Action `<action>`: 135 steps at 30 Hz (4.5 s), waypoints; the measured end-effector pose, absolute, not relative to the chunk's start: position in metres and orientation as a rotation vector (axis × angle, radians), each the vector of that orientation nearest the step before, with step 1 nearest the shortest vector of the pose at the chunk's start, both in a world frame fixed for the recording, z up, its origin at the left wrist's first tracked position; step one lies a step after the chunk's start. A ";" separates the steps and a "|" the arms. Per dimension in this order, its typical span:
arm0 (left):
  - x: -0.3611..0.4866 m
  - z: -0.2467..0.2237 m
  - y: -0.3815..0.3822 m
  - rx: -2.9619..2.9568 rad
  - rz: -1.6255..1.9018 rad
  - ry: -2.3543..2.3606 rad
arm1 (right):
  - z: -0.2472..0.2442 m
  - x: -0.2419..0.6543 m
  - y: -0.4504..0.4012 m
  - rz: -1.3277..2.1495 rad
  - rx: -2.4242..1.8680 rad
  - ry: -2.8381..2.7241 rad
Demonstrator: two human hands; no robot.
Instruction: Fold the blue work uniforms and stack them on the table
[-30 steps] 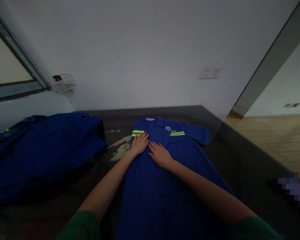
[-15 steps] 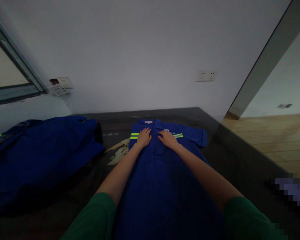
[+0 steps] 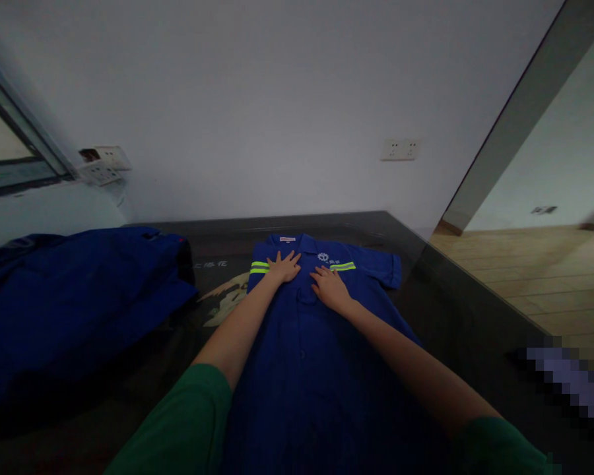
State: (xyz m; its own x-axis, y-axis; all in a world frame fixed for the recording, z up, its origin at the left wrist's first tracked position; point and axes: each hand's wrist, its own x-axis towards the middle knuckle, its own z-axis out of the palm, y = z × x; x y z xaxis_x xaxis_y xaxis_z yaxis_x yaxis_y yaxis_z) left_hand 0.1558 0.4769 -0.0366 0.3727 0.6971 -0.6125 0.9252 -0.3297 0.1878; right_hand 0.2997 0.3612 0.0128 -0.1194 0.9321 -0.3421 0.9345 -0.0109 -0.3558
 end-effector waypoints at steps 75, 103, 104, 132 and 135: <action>0.076 0.027 0.378 2.321 0.032 0.833 | 0.031 0.291 0.299 -0.934 1.831 2.737; 0.071 -0.024 0.463 2.296 -0.284 1.537 | 0.040 0.273 0.290 -0.974 1.726 2.675; 0.069 -0.030 0.472 2.268 -0.339 1.581 | 0.040 0.273 0.290 -0.979 1.731 2.676; 0.083 -0.075 0.519 2.097 -0.439 1.801 | 0.039 0.274 0.291 -1.052 1.753 2.641; 0.083 -0.080 0.526 2.031 -0.458 1.835 | 0.038 0.275 0.291 -1.051 1.760 2.650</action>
State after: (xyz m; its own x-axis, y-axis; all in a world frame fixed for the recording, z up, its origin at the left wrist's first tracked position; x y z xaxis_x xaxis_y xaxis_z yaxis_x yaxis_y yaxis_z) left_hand 0.0828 0.5256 -0.0798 0.1017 0.8765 -0.4705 0.9948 -0.0880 0.0511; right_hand 0.2747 0.2906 0.0380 -0.4326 0.8869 -0.1619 0.7569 0.2596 -0.5997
